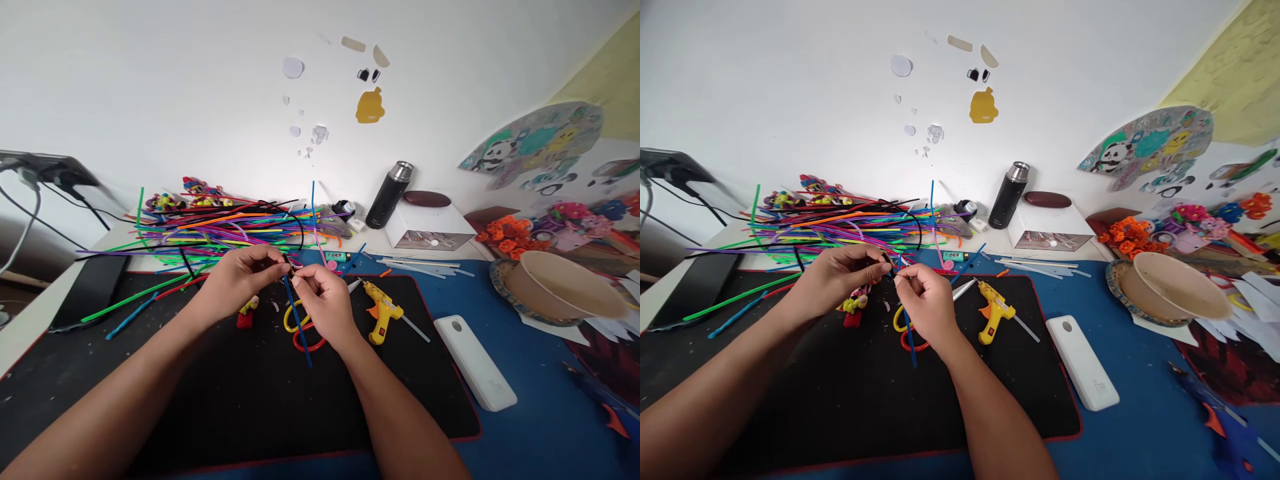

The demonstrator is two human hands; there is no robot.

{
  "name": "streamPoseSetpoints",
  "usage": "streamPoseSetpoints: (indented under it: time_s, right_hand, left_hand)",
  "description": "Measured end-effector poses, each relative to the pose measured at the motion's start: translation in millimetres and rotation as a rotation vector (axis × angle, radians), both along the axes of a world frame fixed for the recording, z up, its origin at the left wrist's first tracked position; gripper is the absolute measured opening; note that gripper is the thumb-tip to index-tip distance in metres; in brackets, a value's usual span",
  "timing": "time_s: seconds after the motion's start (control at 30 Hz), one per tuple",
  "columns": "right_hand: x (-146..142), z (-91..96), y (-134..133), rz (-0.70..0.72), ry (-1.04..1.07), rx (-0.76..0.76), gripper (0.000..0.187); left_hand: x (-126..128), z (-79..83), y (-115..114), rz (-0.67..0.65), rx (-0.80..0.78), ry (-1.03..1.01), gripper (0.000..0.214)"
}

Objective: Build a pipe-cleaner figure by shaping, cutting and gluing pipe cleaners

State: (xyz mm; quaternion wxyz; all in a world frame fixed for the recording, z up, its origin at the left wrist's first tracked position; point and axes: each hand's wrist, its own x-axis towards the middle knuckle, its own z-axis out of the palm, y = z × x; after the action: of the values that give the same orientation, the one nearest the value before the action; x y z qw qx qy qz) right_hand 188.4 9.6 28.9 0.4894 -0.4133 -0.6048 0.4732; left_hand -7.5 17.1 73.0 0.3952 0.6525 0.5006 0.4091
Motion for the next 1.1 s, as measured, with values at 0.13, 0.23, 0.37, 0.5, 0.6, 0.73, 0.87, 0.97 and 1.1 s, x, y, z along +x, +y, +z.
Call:
streamPoseSetpoints:
  time_s: [0.13, 0.23, 0.37, 0.5, 0.6, 0.73, 0.87, 0.97, 1.1]
  right_hand:
    - [-0.9, -0.1, -0.5, 0.007, -0.119, 0.060, 0.015]
    - [-3.1, -1.6, -0.5, 0.006, -0.193, 0.086, 0.015]
    - [-4.8, -3.8, -0.5, 0.017, -0.107, 0.023, 0.018]
    - [-4.1, -7.2, 1.4, 0.059, 0.067, -0.118, 0.025]
    - [-4.1, -8.8, 3.9, 0.070, 0.205, -0.202, 0.031]
    - [-4.7, -7.1, 5.9, 0.068, 0.333, -0.282, 0.037]
    - [-4.1, -4.3, 5.6, 0.075, 0.294, -0.265, 0.036]
    - [-3.1, -2.8, 4.0, 0.084, 0.193, -0.207, 0.032]
    - [-0.3, -0.1, 1.6, 0.078, 0.047, -0.100, 0.024]
  left_hand:
    - [0.7, 3.5, -3.4, -0.025, 0.123, 0.173, 0.026]
    - [4.5, 3.4, -4.2, -0.053, 0.114, 0.211, 0.026]
    - [6.6, 0.5, -2.2, -0.018, 0.013, 0.103, 0.031]
    - [4.0, -0.2, 0.9, -0.016, -0.088, -0.054, 0.040]
    - [3.0, -0.5, 2.0, -0.031, -0.147, -0.113, 0.043]
    - [5.1, -2.6, 1.7, -0.041, -0.154, -0.144, 0.042]
    - [7.8, -2.7, 1.1, -0.042, -0.127, -0.149, 0.040]
    - [7.4, -1.6, 1.4, -0.026, -0.127, -0.130, 0.040]
    - [5.4, 0.6, 0.6, -0.039, -0.077, -0.077, 0.033]
